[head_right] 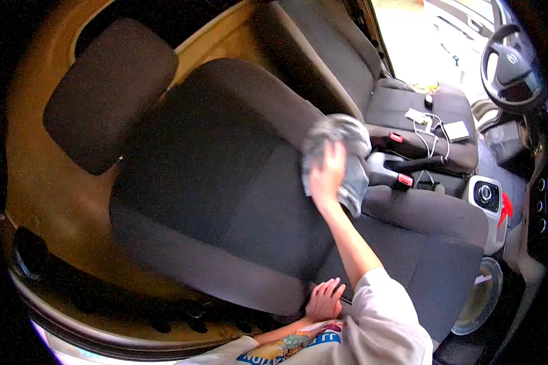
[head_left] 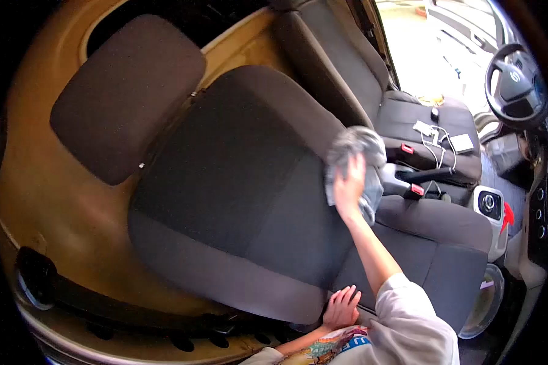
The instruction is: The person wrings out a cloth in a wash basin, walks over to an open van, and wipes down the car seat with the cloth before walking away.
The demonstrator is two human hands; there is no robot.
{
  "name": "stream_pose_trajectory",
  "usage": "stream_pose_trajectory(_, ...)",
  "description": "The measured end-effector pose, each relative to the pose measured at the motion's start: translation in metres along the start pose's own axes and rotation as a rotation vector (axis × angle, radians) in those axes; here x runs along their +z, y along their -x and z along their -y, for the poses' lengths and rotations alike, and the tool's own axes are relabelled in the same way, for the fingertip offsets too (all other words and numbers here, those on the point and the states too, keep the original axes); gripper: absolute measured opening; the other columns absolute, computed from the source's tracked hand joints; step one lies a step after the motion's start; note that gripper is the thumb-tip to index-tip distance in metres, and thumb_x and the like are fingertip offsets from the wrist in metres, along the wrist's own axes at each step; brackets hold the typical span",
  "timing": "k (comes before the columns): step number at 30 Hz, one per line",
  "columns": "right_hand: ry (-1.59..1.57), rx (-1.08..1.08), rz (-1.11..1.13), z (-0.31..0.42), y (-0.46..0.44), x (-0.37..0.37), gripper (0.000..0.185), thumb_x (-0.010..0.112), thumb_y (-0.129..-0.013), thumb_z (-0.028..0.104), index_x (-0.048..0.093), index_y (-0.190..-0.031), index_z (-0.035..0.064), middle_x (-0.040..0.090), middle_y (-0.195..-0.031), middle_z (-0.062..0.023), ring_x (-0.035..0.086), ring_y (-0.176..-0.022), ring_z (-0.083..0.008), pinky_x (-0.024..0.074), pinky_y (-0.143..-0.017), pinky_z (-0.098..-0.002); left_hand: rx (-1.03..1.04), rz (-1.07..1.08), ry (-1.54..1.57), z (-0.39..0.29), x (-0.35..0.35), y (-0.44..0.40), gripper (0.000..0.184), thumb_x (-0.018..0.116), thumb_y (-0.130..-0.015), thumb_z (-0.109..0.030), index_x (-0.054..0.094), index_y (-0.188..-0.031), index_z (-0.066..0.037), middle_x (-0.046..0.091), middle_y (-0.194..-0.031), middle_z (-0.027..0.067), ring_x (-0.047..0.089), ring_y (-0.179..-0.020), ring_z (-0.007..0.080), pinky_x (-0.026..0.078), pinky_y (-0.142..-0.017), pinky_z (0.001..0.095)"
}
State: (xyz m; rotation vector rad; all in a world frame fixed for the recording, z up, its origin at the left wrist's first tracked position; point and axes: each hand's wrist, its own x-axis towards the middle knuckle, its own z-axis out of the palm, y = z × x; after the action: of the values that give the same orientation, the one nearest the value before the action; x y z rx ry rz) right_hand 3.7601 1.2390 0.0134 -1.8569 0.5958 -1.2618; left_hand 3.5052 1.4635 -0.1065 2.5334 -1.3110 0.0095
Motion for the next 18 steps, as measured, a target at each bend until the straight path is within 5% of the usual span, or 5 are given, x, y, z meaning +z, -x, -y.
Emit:
stream_pose_trajectory(3,-0.193,-0.305,0.010,0.108,-0.061,0.019,0.071,0.069,-0.080,0.001,0.051,-0.148,0.0097,0.041,-0.153,-0.0263,0.039,-0.142,-0.0456,0.0326,-0.119,-0.0502,0.009,-0.017,0.028,-0.004,-0.009,0.002,0.054,0.062,-0.081,-0.023,0.061,-0.133,-0.009,0.053,-0.145,0.0139,0.050,-0.134,0.0294,0.040,-0.111,0.0477)
stream_pose_trajectory(7,-0.146,-0.457,-0.003,0.197,-0.164,0.053,0.056,0.064,-0.090,0.027,0.055,-0.141,0.0068,0.055,-0.140,-0.0261,0.049,-0.132,-0.0441,0.0397,-0.111,-0.0498,0.038,-0.045,-0.012,0.011,0.020,0.010,0.054,0.063,-0.082,-0.025,0.059,-0.134,-0.010,0.053,-0.146,0.0145,0.050,-0.133,0.0291,0.042,-0.109,0.0482)
stream_pose_trajectory(9,-0.009,-0.305,0.314,0.239,-0.206,0.039,0.050,0.054,-0.092,0.047,0.075,-0.103,0.0033,0.074,-0.101,-0.0217,0.070,-0.101,-0.0394,0.0528,-0.093,-0.0498,0.076,-0.124,-0.091,0.018,0.030,0.013,0.054,0.063,-0.084,-0.025,0.058,-0.136,-0.011,0.053,-0.146,0.0143,0.049,-0.134,0.0286,0.041,-0.110,0.0472)
stream_pose_trajectory(11,0.074,-0.384,0.372,0.258,-0.216,0.035,0.053,0.054,-0.091,0.051,0.077,-0.088,0.0030,0.074,-0.091,-0.0222,0.072,-0.091,-0.0396,0.0551,-0.086,-0.0507,0.094,-0.102,-0.205,0.020,0.034,0.017,0.054,0.062,-0.085,-0.026,0.057,-0.137,-0.011,0.052,-0.147,0.0146,0.049,-0.135,0.0290,0.040,-0.110,0.0474)
stream_pose_trajectory(18,-0.217,-0.568,-0.123,0.275,-0.082,0.023,0.043,0.063,-0.092,0.034,0.068,-0.120,0.0016,0.062,-0.130,-0.0247,0.063,-0.115,-0.0413,0.0524,-0.095,-0.0504,-0.038,0.052,0.064,0.006,0.006,0.014,0.052,0.059,-0.087,-0.025,0.058,-0.136,-0.007,0.050,-0.148,0.0189,0.045,-0.137,0.0335,0.034,-0.114,0.0518)
